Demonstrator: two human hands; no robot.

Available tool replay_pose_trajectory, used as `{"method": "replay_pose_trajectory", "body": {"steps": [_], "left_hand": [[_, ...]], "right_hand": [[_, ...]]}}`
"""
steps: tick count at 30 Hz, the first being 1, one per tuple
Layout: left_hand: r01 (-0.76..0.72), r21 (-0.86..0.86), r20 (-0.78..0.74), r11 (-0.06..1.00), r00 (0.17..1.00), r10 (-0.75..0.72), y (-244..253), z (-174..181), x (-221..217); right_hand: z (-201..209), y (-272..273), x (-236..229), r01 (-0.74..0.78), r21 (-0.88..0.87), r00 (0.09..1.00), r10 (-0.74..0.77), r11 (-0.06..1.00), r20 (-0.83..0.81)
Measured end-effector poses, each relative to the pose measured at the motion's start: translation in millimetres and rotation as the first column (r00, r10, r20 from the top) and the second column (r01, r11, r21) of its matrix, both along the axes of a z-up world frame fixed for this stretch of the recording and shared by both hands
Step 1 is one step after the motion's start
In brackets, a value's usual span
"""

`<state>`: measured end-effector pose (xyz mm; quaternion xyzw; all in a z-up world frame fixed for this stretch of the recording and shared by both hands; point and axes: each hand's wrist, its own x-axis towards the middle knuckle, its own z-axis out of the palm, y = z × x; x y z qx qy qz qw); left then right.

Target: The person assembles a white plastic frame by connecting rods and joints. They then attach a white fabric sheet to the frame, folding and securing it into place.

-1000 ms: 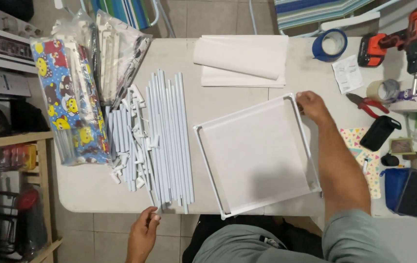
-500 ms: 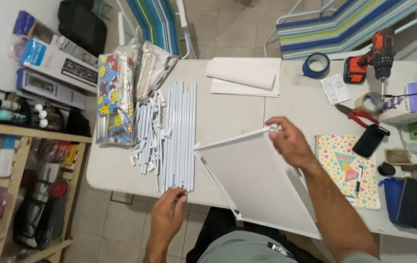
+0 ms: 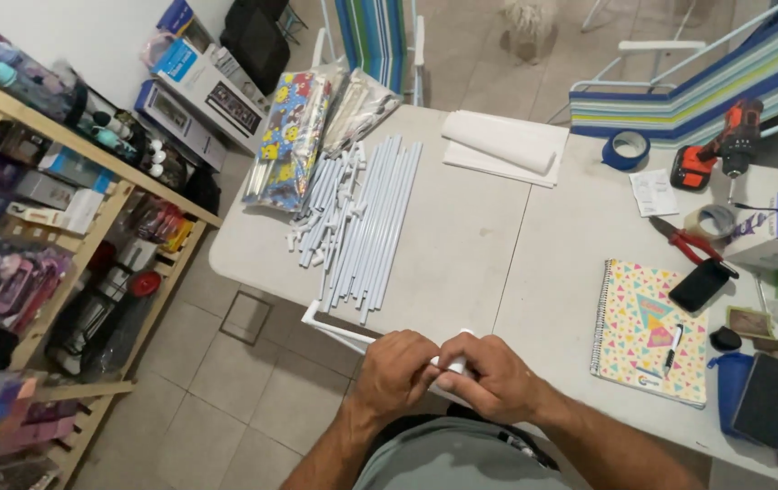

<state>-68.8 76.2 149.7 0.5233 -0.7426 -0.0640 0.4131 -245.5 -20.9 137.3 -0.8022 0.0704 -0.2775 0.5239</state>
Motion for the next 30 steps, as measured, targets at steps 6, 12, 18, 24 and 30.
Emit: {"method": "replay_pose_trajectory", "body": {"steps": [6,12,18,24,30], "left_hand": [[-0.155,-0.220,0.038,0.963,0.985,0.167,73,7,-9],[-0.269,-0.191,0.155,0.944,0.941,0.300,173,25,-10],[-0.219,-0.220,0.180,0.951,0.949,0.260,238,35,-7],[-0.204,-0.314,0.178,0.928,0.947,0.268,275,50,0],[-0.189,-0.381,0.264,0.905,0.916,0.302,297,67,13]], "right_hand": [[24,58,6,-0.036,-0.003,0.984,0.035,0.999,-0.175],[21,136,17,-0.098,-0.069,0.993,0.093,0.993,-0.075],[46,184,31,-0.300,-0.187,0.939,0.325,0.935,0.115],[63,208,50,-0.401,-0.425,0.834,0.515,0.812,0.197],[64,227,58,-0.339,-0.470,0.857,0.473,0.815,0.204]]}}
